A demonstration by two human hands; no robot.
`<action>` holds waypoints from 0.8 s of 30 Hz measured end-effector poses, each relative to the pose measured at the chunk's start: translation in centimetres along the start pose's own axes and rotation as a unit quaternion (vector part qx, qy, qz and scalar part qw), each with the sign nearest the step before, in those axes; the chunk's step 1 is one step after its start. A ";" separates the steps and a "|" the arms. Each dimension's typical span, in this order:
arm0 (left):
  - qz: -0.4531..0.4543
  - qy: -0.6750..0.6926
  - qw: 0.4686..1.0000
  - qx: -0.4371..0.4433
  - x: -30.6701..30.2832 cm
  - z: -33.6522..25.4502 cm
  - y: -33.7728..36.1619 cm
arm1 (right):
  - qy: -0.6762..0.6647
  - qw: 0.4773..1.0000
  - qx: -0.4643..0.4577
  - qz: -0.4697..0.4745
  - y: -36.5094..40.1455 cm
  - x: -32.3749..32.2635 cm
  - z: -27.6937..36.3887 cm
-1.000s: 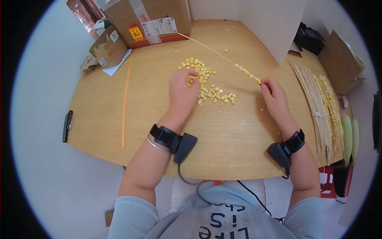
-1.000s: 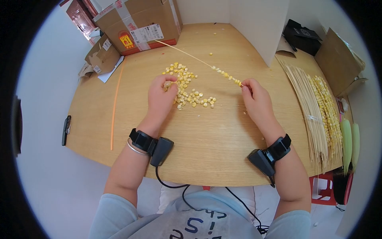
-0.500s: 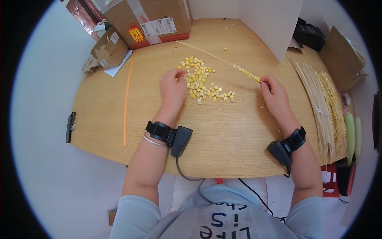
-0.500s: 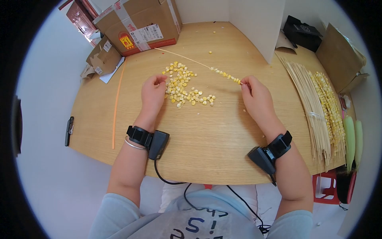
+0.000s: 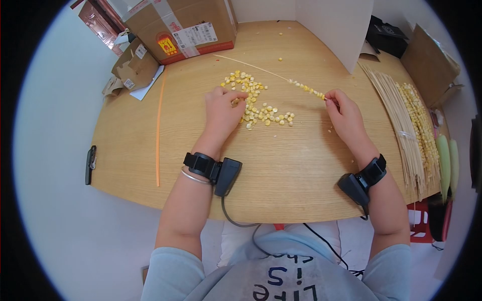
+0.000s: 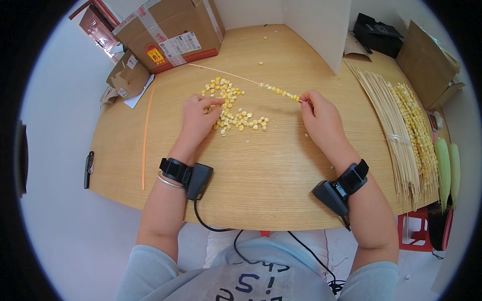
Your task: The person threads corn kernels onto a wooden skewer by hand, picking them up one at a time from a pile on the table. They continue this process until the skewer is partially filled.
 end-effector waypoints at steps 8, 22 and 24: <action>-0.036 0.043 0.998 -0.010 -0.5 0.6 -0.6 | -0.002 1.000 -0.010 -0.004 -0.1 0.0 -0.3; 0.011 0.208 0.978 -0.005 -0.4 2.0 -1.0 | 0.007 1.000 0.015 0.005 -0.1 -0.3 0.0; 0.021 0.130 0.991 -0.006 -0.3 1.3 -0.7 | 0.000 1.000 0.007 -0.005 0.0 -0.2 -0.2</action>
Point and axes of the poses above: each hand's wrist, its own y-axis away from the middle knuckle, its own x-axis out of the palm, z = x × y, the point moved 4 cm from there along -y, towards the middle knuckle, and after that the axes turned 8 degrees about -x, right-handed, at the moved point
